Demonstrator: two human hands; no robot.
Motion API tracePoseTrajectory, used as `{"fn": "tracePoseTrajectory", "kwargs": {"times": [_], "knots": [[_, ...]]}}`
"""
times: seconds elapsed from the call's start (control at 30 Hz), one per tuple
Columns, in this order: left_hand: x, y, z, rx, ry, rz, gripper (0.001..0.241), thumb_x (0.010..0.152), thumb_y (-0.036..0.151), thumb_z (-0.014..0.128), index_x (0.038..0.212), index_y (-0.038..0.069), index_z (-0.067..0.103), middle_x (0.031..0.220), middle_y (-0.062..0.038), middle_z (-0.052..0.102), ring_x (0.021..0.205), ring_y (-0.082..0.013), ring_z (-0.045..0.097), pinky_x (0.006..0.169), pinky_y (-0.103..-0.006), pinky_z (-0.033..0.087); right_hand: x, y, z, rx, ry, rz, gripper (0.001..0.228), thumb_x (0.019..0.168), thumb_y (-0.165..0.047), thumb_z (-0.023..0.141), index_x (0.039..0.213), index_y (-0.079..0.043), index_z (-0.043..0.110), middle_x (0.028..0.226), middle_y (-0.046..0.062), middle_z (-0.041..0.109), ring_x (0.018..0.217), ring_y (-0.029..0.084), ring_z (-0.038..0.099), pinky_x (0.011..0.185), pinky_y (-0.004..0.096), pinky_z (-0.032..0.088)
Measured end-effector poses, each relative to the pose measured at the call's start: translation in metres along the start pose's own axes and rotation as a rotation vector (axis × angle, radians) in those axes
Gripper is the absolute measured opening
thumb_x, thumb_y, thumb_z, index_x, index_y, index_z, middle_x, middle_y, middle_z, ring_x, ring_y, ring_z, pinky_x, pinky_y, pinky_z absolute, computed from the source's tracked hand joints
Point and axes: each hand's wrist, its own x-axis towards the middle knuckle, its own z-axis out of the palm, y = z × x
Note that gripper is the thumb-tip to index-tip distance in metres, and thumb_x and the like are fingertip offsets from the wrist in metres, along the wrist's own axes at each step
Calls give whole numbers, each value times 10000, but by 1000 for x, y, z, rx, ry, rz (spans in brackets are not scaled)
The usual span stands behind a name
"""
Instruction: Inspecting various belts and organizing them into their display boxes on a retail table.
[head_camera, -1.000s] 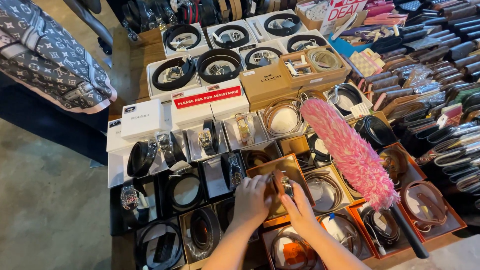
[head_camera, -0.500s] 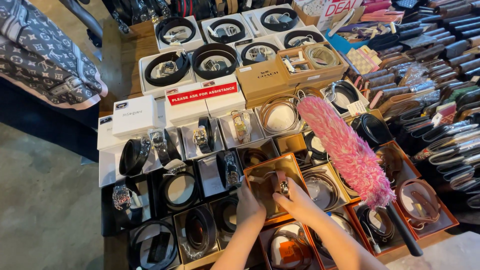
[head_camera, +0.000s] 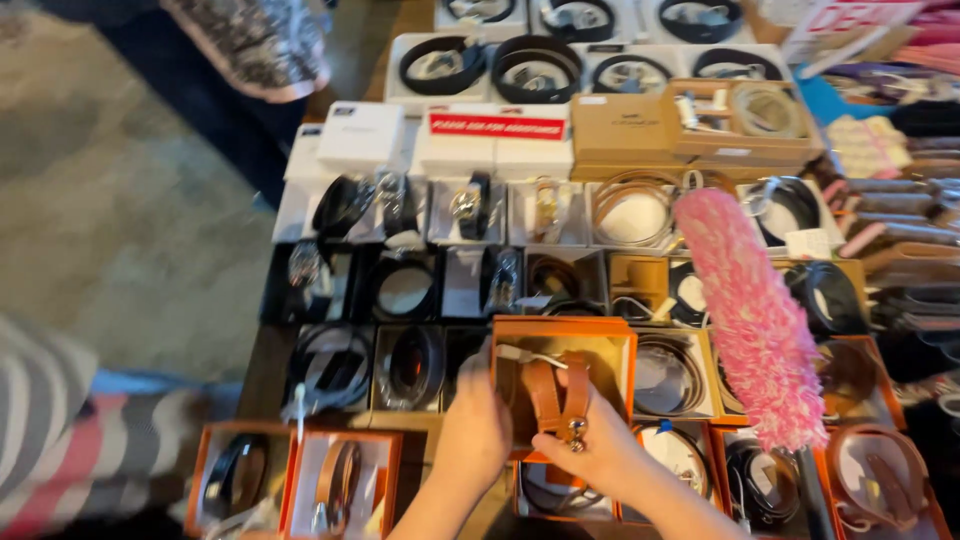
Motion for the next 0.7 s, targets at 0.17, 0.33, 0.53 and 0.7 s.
{"fn": "tracePoseTrajectory", "kwargs": {"times": [0.17, 0.33, 0.53, 0.7], "knots": [[-96, -24, -14, 125, 128, -219, 763, 821, 17, 550, 1535, 101, 292, 1441, -194, 501, 1040, -419, 670, 748, -451, 587, -38, 16, 66, 136, -204, -22, 690, 763, -102, 781, 1387, -47, 495, 1072, 65, 722, 903, 153, 715, 798, 269, 599], [-166, -81, -13, 83, 140, -315, 700, 852, 3, 509, 1525, 54, 324, 1409, -214, 498, 1183, -397, 598, 946, -419, 531, -63, 33, 126, 327, -434, 186, 552, 822, -33, 765, 1314, -88, 523, 969, 23, 698, 791, 101, 648, 707, 225, 535], [-159, -138, -12, 263, -155, -403, 722, 880, 85, 511, 1551, 66, 244, 1453, -239, 435, 1056, -477, 654, 868, -530, 545, -48, 88, 180, 380, -333, 143, 733, 826, 9, 764, 1469, -82, 424, 1056, 62, 658, 922, 139, 649, 839, 262, 553], [-142, -164, -5, 339, -316, -370, 828, 843, 23, 539, 1588, 101, 186, 1477, -235, 425, 990, -468, 666, 810, -528, 577, -36, 156, 221, 409, -164, 234, 663, 793, 27, 759, 1388, -43, 476, 1025, 89, 711, 889, 164, 679, 819, 275, 565]]}}
